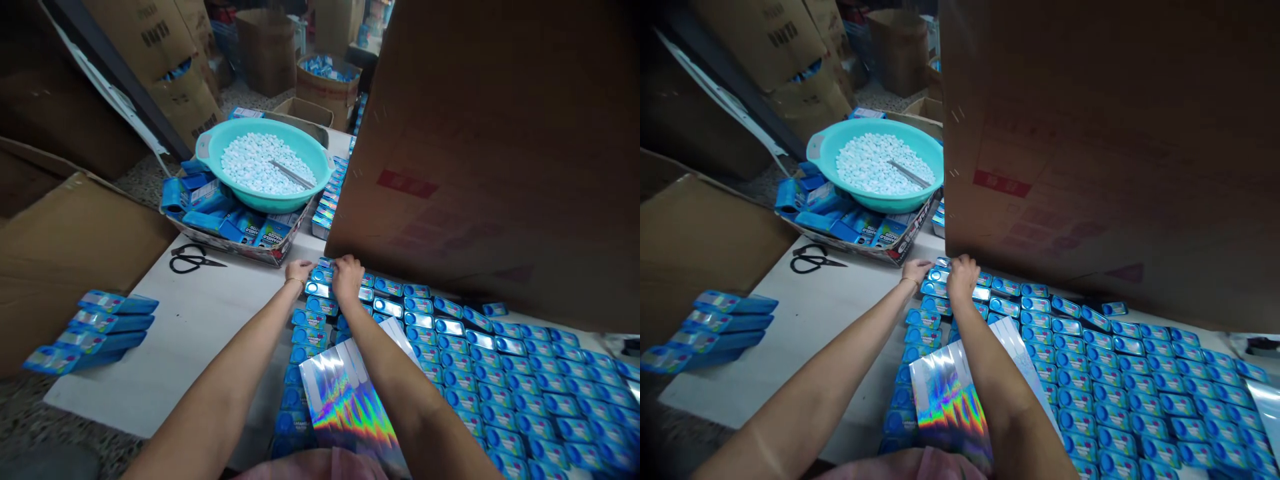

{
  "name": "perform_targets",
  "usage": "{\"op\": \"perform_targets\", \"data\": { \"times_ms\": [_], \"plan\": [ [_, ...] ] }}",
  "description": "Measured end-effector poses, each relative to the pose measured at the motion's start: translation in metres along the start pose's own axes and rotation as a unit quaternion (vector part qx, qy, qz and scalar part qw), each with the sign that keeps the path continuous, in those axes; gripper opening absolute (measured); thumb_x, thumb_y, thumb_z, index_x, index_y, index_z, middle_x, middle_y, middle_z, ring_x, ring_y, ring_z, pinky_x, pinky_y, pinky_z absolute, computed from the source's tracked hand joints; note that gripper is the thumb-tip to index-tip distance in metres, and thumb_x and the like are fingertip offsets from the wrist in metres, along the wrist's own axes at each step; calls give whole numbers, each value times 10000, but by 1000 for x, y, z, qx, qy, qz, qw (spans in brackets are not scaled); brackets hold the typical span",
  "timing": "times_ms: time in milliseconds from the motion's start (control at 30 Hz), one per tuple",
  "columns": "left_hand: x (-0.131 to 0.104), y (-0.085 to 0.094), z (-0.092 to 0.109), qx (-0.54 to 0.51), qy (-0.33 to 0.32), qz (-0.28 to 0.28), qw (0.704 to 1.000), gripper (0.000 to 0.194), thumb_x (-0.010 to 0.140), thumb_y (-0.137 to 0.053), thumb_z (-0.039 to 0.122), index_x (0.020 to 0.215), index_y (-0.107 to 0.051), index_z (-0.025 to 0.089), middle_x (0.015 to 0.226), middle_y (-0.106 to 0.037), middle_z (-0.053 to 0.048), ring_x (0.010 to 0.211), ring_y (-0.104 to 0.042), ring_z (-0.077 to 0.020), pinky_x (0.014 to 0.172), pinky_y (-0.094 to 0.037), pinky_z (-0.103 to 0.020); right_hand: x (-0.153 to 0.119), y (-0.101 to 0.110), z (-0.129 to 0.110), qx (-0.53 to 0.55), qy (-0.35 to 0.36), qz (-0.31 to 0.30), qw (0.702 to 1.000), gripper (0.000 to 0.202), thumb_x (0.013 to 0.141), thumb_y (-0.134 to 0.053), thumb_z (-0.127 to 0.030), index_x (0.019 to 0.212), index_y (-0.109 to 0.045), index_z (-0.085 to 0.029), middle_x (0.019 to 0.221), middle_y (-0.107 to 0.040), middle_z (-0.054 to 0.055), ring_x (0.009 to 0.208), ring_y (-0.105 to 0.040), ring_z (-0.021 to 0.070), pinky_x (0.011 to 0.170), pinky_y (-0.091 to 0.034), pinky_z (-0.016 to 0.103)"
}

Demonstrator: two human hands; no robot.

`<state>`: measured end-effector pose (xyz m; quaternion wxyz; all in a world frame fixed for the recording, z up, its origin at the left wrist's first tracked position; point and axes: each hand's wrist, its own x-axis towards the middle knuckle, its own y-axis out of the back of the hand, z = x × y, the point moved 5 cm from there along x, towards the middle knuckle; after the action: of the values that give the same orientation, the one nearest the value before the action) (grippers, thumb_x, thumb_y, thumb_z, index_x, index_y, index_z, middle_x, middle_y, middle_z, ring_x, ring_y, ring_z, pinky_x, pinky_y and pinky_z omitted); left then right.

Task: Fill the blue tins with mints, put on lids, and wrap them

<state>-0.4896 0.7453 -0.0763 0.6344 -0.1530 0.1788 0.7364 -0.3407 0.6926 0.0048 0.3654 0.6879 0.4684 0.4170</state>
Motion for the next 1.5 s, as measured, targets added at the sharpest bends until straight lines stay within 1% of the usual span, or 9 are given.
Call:
{"op": "perform_targets", "data": {
  "times_ms": [167, 267, 367, 500, 667, 833, 1133, 1400, 1500],
  "plan": [
    [-36, 30, 12, 69, -60, 45, 995, 165, 611, -611, 255, 743, -652, 163, 732, -632, -31, 732, -561, -152, 671, -406, -234, -12, 24, 7, -90, 120, -108, 983, 337, 809, -407, -135, 1077, -565, -266, 993, -504, 107, 879, -419, 241, 709, -294, 376],
    [-97, 46, 8, 200, -142, -59, 968, 247, 701, -535, 383, 745, -649, 168, 742, -620, -32, 737, -549, -164, 680, -400, -249, -34, 47, 15, -39, 133, -113, 984, 368, 819, -388, -136, 1141, -534, -240, 1092, -477, 106, 910, -423, 236, 728, -305, 369],
    [-170, 61, -7, 341, -211, -174, 899, 287, 638, -610, 439, 810, -642, 211, 809, -590, -35, 786, -523, -183, 746, -384, -284, -78, 62, 5, 52, 219, -174, 959, 330, 844, -392, -188, 1129, -544, -260, 1078, -507, 68, 928, -436, 207, 762, -319, 344],
    [-222, 70, -26, 419, -234, -191, 856, 316, 603, -646, 433, 840, -628, 224, 846, -549, -57, 850, -491, -223, 792, -366, -347, -133, 64, -16, 86, 287, -248, 921, 288, 830, -467, -338, 1089, -567, -256, 1014, -554, 56, 921, -446, 199, 767, -331, 336],
    [-219, 63, -32, 345, -189, -168, 904, 161, 699, -562, 358, 680, -599, 202, 770, -549, -38, 783, -513, -189, 736, -386, -314, -158, 56, -28, 50, 346, -264, 899, 276, 832, -466, -343, 1068, -577, -254, 946, -573, 68, 881, -454, 194, 742, -340, 337],
    [-213, 58, -50, 143, -27, -172, 974, 159, 674, -581, 340, 641, -565, 186, 577, -558, 2, 559, -516, -137, 550, -394, -250, -175, 55, -21, 15, 389, -211, 896, 306, 873, -370, -197, 1141, -517, -179, 1045, -557, 88, 898, -458, 194, 731, -381, 341],
    [-208, 51, -61, 99, 14, -167, 981, 184, 660, -600, 344, 670, -542, 170, 495, -537, 33, 460, -503, -111, 472, -378, -224, -175, 61, -4, 67, 388, -211, 895, 213, 870, -387, -198, 1000, -554, -175, 1085, -545, 75, 964, -459, 195, 787, -389, 351],
    [-210, 54, -45, 222, -113, -151, 957, 185, 676, -590, 367, 672, -594, 181, 621, -576, 1, 563, -522, -129, 557, -390, -248, -135, 116, -10, 257, 183, -299, 901, 134, 840, -409, -219, 781, -523, -183, 797, -554, 34, 754, -501, 133, 680, -397, 259],
    [-209, 55, -30, 159, -100, -128, 974, 253, 669, -600, 403, 798, -643, 189, 815, -623, -34, 694, -544, -148, 622, -396, -252, -111, 116, -5, 303, 76, -306, 899, 142, 807, -443, -250, 726, -535, -178, 738, -554, 9, 679, -501, 113, 611, -382, 230]
  ]
}}
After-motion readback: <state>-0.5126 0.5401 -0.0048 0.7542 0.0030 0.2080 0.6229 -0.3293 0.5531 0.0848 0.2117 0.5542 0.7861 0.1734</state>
